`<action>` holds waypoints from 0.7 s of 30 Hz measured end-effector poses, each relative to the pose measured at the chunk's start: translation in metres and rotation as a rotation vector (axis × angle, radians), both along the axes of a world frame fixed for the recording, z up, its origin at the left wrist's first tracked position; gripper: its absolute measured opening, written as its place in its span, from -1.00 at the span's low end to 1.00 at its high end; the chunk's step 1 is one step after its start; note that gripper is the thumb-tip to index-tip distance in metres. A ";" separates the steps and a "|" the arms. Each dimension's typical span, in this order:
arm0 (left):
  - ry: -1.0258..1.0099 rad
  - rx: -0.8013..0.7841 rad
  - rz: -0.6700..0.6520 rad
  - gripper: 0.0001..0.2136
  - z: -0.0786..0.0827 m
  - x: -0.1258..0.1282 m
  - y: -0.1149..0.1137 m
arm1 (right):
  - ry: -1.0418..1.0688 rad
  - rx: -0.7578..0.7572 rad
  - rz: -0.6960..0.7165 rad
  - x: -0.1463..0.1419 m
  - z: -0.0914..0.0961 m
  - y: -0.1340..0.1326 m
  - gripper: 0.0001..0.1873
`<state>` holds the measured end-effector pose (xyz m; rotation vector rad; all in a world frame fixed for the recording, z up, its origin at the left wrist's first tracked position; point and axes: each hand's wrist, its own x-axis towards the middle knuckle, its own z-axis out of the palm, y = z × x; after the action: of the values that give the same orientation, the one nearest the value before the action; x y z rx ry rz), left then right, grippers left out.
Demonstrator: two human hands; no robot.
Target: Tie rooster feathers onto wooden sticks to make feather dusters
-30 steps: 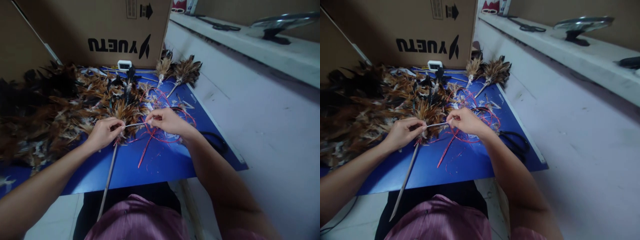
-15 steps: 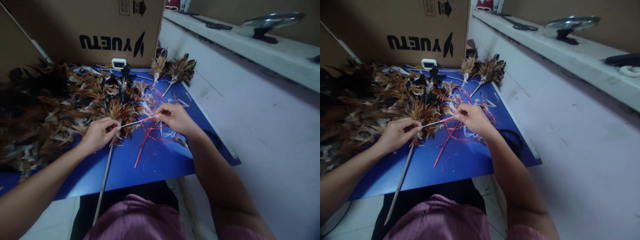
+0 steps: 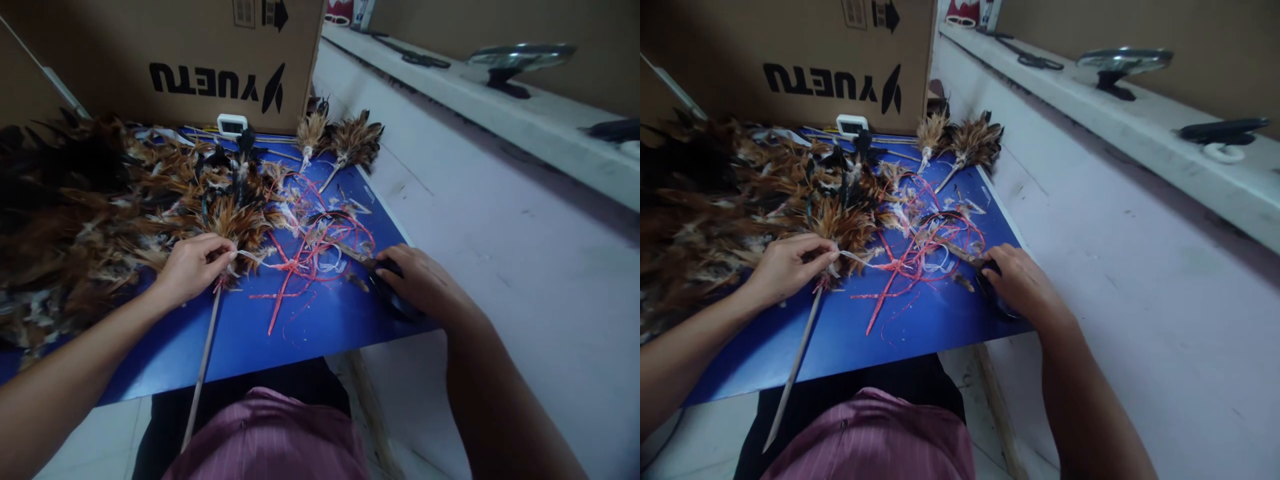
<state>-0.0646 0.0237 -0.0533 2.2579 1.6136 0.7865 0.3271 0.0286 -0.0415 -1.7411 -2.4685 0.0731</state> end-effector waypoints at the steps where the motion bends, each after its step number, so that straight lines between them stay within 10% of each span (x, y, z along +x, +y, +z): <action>1: 0.000 -0.002 0.004 -0.76 0.000 0.000 0.000 | -0.008 0.015 -0.013 0.003 -0.001 -0.005 -0.77; 14: 0.012 0.005 0.038 -0.75 0.001 0.004 0.000 | -0.073 -0.112 -0.162 -0.002 0.007 -0.019 -0.56; 21: 0.006 0.012 0.026 -0.75 0.001 0.004 0.000 | 0.079 0.095 -0.364 0.014 0.032 -0.035 -0.41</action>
<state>-0.0610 0.0235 -0.0522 2.2546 1.6480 0.7984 0.3411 -0.0060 -0.0095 -2.0670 -2.0286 -0.0094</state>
